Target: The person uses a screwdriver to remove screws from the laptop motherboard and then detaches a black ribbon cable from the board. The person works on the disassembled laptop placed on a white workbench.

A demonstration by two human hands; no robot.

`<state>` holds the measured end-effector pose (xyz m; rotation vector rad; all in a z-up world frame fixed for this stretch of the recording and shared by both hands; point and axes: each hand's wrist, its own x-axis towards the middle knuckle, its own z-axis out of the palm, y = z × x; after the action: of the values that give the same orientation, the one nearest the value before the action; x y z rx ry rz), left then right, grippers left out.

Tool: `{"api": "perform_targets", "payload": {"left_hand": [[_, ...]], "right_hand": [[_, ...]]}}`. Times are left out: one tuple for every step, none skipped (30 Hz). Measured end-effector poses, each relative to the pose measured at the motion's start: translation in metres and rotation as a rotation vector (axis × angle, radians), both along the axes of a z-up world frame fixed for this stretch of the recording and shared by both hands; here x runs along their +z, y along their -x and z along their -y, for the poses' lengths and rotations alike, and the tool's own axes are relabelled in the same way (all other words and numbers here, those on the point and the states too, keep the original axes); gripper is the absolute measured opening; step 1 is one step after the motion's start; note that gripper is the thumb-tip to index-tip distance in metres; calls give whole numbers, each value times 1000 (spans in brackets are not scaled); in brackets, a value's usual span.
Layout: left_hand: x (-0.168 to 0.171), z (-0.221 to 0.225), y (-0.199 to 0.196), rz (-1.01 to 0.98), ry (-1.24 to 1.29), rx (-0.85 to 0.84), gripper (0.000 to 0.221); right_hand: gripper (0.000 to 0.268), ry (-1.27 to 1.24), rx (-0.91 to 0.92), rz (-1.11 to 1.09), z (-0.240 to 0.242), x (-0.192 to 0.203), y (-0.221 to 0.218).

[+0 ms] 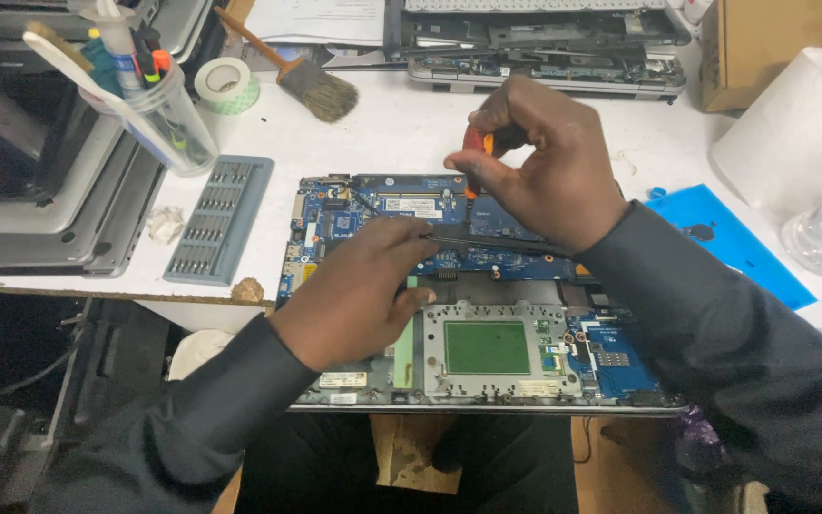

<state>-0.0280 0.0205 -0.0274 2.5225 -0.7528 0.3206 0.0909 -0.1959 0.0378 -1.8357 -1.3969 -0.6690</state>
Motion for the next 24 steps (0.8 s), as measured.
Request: {"api": "perform_targets", "payload": {"left_hand": [[-1, -1, 1, 3, 0, -5, 50], [-3, -3, 3, 28, -4, -17, 50], [-4, -3, 3, 52, -6, -30, 51], [-5, -3, 4, 55, -4, -35, 51], [-5, -3, 3, 47, -15, -29, 54], [-6, -3, 3, 39, -26, -22, 58], [-7, -3, 4, 43, -24, -26, 58], [-8, -3, 5, 51, -19, -35, 57], [-7, -4, 5, 62, -17, -43, 56], [-6, -5, 5, 69, -17, -44, 56], [-6, -5, 6, 95, -12, -53, 55], [-5, -5, 6, 121, -7, -62, 53], [-4, -5, 6, 126, -5, -65, 53], [-3, -5, 6, 127, 4, -69, 53], [-3, -4, 7, 125, 14, -72, 52], [-5, -5, 6, 127, 17, -75, 52], [-7, -6, 5, 106, 15, -72, 54], [-9, -7, 5, 85, 13, -69, 56], [-11, -8, 5, 90, 15, -67, 56], [-13, -8, 5, 38, 11, -62, 58], [-14, -10, 5, -15, 6, -54, 61], [-14, -10, 5, -11, 7, -50, 61], [-14, -10, 4, 3, -2, -54, 61], [-14, -10, 4, 17, -11, -58, 61]], "right_hand": [[27, 0, -5, 3, -1, 2, 6], [21, 13, 18, -157, -3, 5, 11], [17, 30, 42, -319, -4, 7, 16], [17, 31, 36, -316, -5, 4, 13], [17, -19, 24, -331, -6, 2, 10], [17, -70, 12, -345, -7, 0, 7], [17, -68, 8, -341, -4, -8, 0], [29, -84, -118, -233, -1, -15, -6], [43, -102, -239, -121, 1, -21, -13], [43, -103, -240, -113, -2, -15, -6], [41, -44, -221, -53, -3, -9, 0], [39, 16, -203, 8, -5, -4, 7], [39, 17, -207, 13, -8, 2, 13], [36, 34, -106, -5, -11, 7, 18], [34, 52, -4, -27, -14, 12, 25], [34, 55, -7, -26, -15, 11, 24], [28, 39, 14, -111, -16, 11, 23], [22, 23, 34, -196, -18, 12, 23], [22, 26, 35, -192, -16, 11, 21], [17, 22, 125, -416, -14, 10, 20], [15, 19, 218, -640, -14, 10, 19], [15, 22, 222, -637, -14, 12, 18], [13, 37, 206, -643, -15, 15, 18], [12, 51, 189, -650, -16, 17, 17]]}}
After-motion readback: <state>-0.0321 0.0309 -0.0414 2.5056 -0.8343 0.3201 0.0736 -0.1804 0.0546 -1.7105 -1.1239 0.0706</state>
